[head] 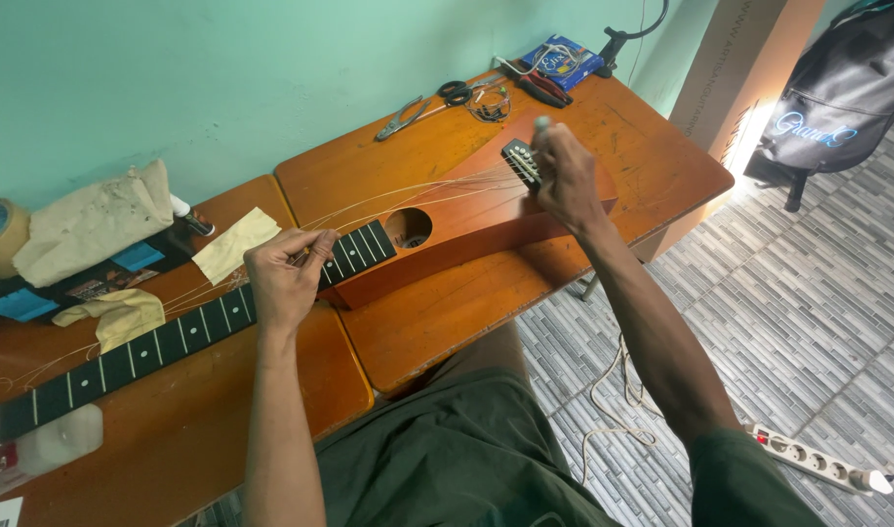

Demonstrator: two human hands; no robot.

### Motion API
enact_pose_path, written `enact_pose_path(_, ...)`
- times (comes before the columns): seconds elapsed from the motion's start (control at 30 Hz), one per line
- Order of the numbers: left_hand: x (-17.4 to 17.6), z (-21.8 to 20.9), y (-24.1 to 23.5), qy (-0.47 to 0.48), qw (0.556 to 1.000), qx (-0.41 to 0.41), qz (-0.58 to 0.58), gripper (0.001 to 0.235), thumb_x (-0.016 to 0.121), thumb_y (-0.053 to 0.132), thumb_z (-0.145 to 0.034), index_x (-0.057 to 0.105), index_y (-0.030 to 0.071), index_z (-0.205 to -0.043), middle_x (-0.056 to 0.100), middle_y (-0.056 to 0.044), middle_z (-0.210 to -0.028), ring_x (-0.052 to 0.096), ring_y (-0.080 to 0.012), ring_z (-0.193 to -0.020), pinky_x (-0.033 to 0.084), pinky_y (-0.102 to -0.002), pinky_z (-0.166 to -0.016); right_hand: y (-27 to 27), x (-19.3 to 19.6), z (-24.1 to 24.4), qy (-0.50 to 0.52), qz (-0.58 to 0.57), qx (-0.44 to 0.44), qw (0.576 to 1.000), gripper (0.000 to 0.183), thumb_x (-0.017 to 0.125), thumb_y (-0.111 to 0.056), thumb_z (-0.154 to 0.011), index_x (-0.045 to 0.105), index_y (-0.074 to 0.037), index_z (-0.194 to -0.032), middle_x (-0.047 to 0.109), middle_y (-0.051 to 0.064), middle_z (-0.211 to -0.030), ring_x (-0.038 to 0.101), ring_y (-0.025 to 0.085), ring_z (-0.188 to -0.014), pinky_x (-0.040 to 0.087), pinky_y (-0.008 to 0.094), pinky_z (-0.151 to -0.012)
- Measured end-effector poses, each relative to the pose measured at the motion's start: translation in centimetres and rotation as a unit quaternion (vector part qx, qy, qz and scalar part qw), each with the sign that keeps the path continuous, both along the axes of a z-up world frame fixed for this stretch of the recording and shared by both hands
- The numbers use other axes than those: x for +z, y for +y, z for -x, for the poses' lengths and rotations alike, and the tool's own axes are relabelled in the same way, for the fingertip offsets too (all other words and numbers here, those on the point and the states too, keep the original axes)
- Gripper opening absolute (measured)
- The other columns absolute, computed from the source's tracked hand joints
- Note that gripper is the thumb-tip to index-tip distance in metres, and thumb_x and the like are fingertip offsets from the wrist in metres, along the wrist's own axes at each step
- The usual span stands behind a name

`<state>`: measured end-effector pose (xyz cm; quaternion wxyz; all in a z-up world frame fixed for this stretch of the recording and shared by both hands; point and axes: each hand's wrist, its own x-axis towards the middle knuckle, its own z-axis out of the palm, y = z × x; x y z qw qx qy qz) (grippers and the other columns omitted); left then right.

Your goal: The person strings an acoustic guitar by first threading a new string through the tuning peg at the headstock and winding it. They then move to the bridge, thread the string through the saddle, and use a string winder tool to tighten the string at the headstock.

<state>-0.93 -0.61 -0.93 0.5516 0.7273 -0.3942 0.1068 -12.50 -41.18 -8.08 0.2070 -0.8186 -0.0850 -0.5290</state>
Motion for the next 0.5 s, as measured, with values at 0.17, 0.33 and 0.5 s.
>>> enact_pose_path(0.17,-0.1,0.0,0.1,-0.004,1.000,-0.001,-0.001,0.008,0.077,0.007,-0.099,0.081,0.002,-0.095,0.068,-0.012,-0.066,0.063,-0.0114,-0.065,0.044,-0.023,-0.051,7.6,6.1,2.7,0.008,0.070,-0.104,0.992,0.022,0.059,0.011,-0.089,0.059,-0.007,-0.102,0.046,0.007,-0.081,0.055,0.033,-0.064,0.050,0.038,-0.057)
enact_pose_path(0.33,0.1,0.1,-0.1,-0.016,1.000,-0.003,-0.014,0.008,0.076,0.005,-0.100,0.082,0.002,-0.095,0.068,-0.012,-0.066,0.065,-0.0141,-0.067,0.045,-0.025,-0.052,5.9,2.0,0.5,-0.009,0.104,-0.200,0.974,0.022,0.063,0.004,-0.088,0.062,-0.013,-0.102,0.042,0.001,-0.080,0.052,0.026,-0.063,0.045,0.031,-0.055)
enact_pose_path(0.5,0.0,0.4,-0.6,-0.011,1.000,-0.001,-0.021,0.011,0.076,0.008,-0.103,0.080,-0.001,-0.097,0.067,-0.013,-0.067,0.065,-0.0140,-0.071,0.048,-0.026,-0.057,6.0,1.4,0.0,-0.025,0.126,-0.218,0.968,0.020,0.064,0.000,-0.088,0.060,-0.019,-0.096,0.041,-0.001,-0.077,0.051,0.023,-0.064,0.044,0.028,-0.055)
